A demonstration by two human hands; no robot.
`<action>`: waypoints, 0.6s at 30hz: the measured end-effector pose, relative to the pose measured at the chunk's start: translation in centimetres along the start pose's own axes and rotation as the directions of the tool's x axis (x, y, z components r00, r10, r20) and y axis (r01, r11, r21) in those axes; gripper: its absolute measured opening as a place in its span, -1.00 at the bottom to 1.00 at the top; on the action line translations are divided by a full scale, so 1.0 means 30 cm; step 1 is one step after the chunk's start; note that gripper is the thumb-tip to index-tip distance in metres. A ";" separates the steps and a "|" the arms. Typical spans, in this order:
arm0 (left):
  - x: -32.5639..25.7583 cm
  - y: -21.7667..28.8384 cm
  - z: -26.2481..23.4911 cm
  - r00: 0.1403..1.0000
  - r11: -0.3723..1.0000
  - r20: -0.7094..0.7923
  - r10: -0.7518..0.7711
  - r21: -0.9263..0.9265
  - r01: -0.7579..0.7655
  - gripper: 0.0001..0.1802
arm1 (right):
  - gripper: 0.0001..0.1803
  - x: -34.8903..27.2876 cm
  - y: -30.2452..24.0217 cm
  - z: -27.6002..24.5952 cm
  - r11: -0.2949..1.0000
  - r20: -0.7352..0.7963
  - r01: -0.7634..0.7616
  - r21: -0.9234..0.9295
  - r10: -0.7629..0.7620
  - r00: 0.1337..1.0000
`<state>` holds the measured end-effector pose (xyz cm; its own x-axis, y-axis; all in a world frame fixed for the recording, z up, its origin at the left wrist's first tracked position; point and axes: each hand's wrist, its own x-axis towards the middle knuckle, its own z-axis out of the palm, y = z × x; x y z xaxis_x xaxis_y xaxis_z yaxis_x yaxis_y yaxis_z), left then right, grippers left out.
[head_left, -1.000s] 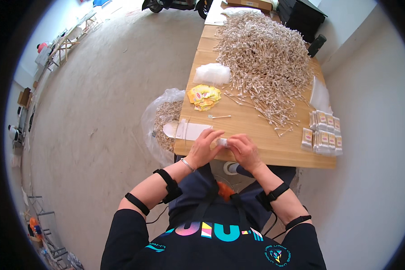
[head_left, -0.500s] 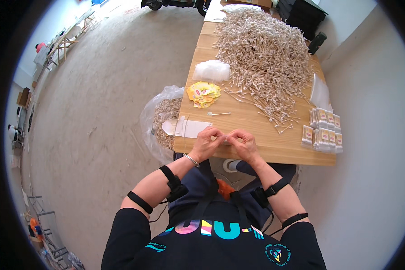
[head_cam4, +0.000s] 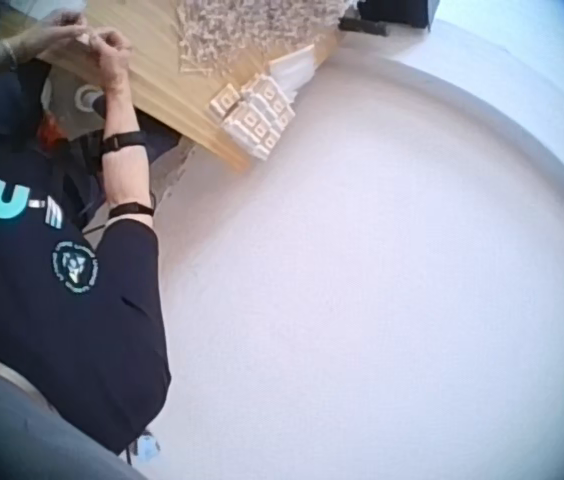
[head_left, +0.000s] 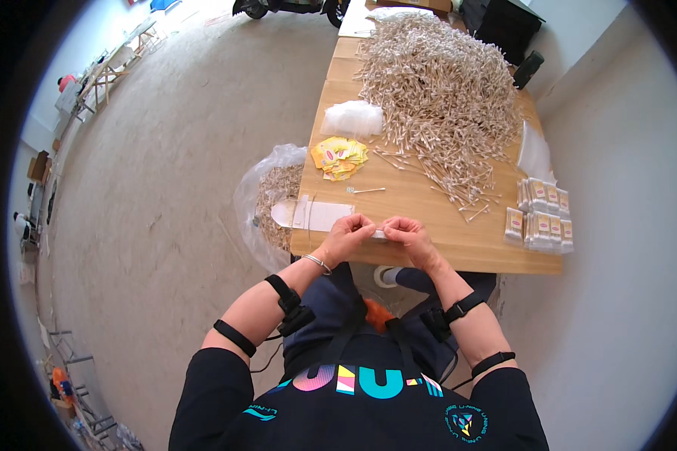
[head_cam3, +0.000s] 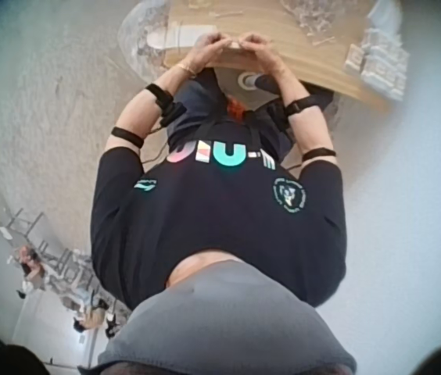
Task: Counting and packaging cotton swabs into small plastic bags with labels.
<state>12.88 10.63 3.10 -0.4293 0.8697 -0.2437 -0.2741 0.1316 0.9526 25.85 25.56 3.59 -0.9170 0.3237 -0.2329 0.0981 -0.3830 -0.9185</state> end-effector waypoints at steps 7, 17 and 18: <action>-0.045 0.009 0.012 0.971 0.975 -0.112 0.213 0.088 -0.204 -0.91 | -0.81 -0.031 -0.050 0.062 0.889 -0.056 0.163 -0.429 -0.206 0.977; -0.040 0.028 -0.009 0.920 0.907 -0.101 0.379 0.236 -0.348 -0.92 | -0.92 0.003 -0.071 0.129 0.362 0.091 0.322 -0.875 -0.530 0.843; -0.040 0.024 -0.014 0.922 0.907 -0.078 0.380 0.228 -0.354 -0.92 | -0.92 0.003 -0.075 0.131 0.358 0.072 0.305 -0.882 -0.537 0.840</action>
<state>12.84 9.47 3.99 -0.5669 0.8146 0.1227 0.0999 -0.0799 0.9918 24.02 23.05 6.89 -0.8512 0.4152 0.3211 0.0963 0.7249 -0.6821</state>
